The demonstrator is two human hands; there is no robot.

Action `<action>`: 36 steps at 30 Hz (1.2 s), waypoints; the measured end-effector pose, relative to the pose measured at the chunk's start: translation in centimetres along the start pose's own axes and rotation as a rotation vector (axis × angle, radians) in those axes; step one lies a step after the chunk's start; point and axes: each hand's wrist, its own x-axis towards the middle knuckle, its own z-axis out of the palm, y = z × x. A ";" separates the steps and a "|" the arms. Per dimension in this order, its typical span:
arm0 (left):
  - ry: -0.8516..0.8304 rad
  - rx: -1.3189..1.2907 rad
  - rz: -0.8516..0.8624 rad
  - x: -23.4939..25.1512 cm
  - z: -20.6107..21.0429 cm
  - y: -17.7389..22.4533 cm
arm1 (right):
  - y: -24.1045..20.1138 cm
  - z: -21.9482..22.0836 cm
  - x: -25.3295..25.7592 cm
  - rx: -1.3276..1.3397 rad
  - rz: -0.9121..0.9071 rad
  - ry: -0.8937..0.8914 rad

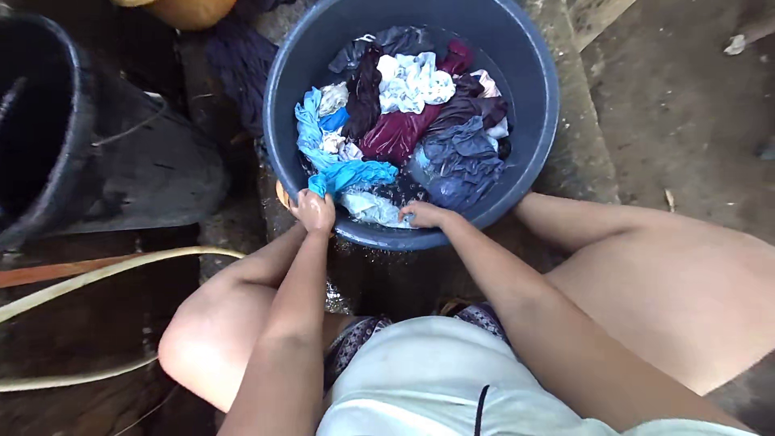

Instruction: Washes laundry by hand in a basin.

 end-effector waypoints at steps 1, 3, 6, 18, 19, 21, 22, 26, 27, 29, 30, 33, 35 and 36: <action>-0.004 0.002 0.000 -0.1 0.1 0.0 | 0.3 0.2 0.0 0.010 -0.006 0.005; -0.006 0.001 0.000 0.0 0.0 0.1 | 0.8 0.2 0.1 0.061 -0.020 0.022; 0.008 -0.014 -0.006 -0.1 0.0 0.2 | 1.2 0.1 0.2 0.168 -0.062 0.036; 0.011 -0.015 -0.005 -0.3 -0.4 0.6 | -0.9 -1.2 -1.2 0.286 0.003 0.015; 0.008 -0.014 -0.005 -0.2 -0.4 0.6 | -0.9 -1.3 -1.2 0.288 0.007 0.015; 0.018 -0.023 0.006 -0.2 -0.2 0.5 | -1.0 -1.4 -1.2 0.285 0.012 0.022; 0.024 -0.028 0.012 -0.2 -0.2 0.4 | -1.0 -1.4 -1.1 0.292 0.015 0.021; 0.011 0.019 0.003 -0.1 -0.4 0.6 | -0.6 -1.4 -0.9 0.351 0.011 0.041; -0.011 0.070 0.019 -0.2 -0.5 0.8 | -0.4 -1.4 -0.8 0.349 0.031 0.069; -0.047 0.161 0.165 -0.6 -0.8 1.7 | 0.1 -1.4 -0.6 0.299 0.150 0.286; -0.066 0.182 0.265 -0.9 -0.7 2.5 | 0.0 -1.4 -0.5 0.237 0.241 0.450; -0.272 0.135 0.375 -1.2 1.4 6.8 | -3.5 -1.9 -0.4 0.056 0.258 0.758; -0.551 0.029 0.333 -0.3 4.2 8.1 | -5.3 -1.6 0.8 -0.037 0.093 0.682; -0.676 0.013 0.324 0.4 5.4 8.2 | -5.5 -1.4 1.7 -0.075 0.033 0.568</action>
